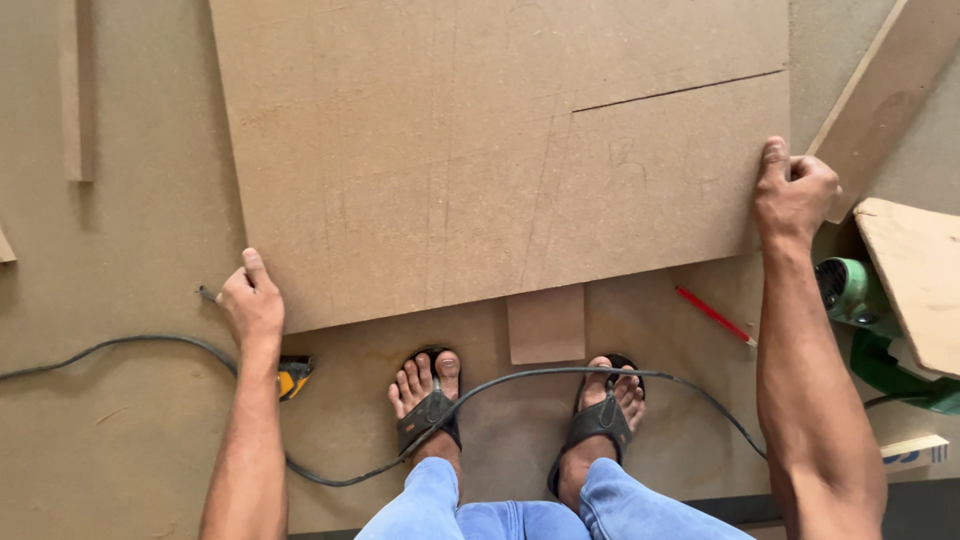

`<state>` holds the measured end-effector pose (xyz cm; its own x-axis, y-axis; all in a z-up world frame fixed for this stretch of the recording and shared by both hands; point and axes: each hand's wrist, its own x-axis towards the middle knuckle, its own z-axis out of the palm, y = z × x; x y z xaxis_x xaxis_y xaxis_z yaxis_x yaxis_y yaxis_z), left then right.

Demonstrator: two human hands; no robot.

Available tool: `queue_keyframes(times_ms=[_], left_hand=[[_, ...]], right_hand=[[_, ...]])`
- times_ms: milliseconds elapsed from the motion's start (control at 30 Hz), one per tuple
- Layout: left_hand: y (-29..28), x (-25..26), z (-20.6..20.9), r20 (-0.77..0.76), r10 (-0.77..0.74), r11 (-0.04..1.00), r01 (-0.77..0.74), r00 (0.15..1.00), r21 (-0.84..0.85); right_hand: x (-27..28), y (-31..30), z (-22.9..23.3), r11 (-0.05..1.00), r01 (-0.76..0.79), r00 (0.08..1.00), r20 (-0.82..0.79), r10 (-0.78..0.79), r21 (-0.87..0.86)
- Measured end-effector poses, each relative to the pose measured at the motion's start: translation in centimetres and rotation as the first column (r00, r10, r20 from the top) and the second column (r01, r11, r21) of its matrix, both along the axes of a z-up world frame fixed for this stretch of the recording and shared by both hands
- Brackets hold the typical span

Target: The person uses a circular saw to cut along lines marked on a wooden board, then measures and marks the board with a tape measure and pencil.

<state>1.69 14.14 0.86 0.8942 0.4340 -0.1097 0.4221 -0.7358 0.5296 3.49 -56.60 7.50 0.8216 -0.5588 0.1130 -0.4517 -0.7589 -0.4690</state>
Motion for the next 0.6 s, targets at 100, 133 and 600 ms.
queue_keyframes(times_ms=[100, 133, 600], left_hand=[[0.0, -0.4, 0.4, -0.012, 0.022, 0.999, -0.022, 1.000, -0.036], [0.1, -0.7, 0.6, -0.006, 0.019, 0.999, -0.019, 1.000, -0.035], [-3.2, -5.9, 2.7, -0.263, 0.119, 0.947, -0.189, 0.957, -0.259]], right_hand=[[0.8, -0.1, -0.6, 1.000, -0.031, 0.999, 0.018, 0.031, 0.000], [1.2, -0.2, -0.8, 0.999, -0.041, 0.999, 0.027, 0.040, 0.010], [13.4, -7.5, -3.1, 0.906, -0.389, 0.895, 0.165, 0.415, -0.168]])
